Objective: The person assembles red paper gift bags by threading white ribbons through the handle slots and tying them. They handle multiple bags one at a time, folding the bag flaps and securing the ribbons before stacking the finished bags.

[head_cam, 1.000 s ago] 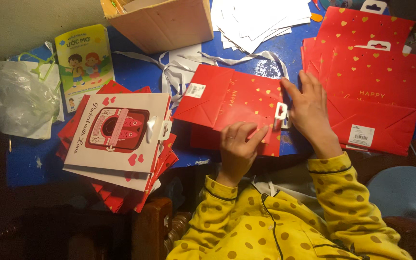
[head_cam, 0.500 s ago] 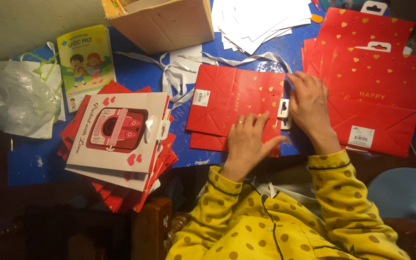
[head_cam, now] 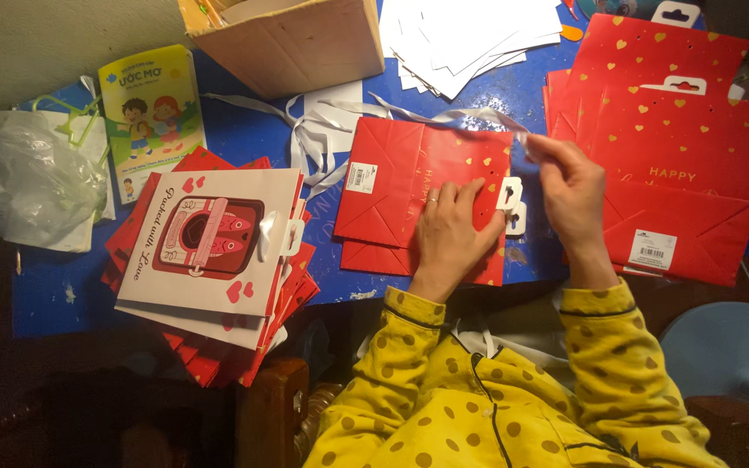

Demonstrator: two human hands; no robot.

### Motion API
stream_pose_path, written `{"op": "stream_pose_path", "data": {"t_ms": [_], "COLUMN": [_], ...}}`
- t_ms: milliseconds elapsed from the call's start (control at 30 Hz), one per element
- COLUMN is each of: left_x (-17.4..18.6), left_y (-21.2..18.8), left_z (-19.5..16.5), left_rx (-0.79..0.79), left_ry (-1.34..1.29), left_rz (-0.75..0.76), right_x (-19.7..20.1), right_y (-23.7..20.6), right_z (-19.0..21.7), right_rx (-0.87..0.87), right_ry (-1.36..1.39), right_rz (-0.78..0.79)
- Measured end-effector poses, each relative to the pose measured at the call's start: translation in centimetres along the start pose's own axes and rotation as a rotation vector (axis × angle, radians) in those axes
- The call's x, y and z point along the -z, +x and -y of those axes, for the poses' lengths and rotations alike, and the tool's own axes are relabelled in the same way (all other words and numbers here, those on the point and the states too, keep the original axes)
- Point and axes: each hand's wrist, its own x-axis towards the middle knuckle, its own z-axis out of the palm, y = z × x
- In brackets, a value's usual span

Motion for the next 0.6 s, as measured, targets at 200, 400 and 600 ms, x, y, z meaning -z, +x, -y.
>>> {"op": "stream_pose_path", "data": {"t_ms": [200, 400, 600], "left_x": [-0.6, -0.2, -0.2], "left_y": [1.1, 0.8, 0.7], "left_z": [0.3, 0.4, 1.0], "left_rx": [0.047, 0.134, 0.138], "left_ry": [-0.088, -0.186, -0.26], "left_rz": [-0.086, -0.054, -0.097], "right_x": [2.1, 2.9, 3.5], "right_y": [-0.9, -1.5, -2.7], "right_z": [1.9, 2.9, 4.9], "right_rx": [-0.29, -0.142, 0.302], "right_ry": [0.795, 0.831, 0.385], "right_rz": [-0.021, -0.161, -0.436]}}
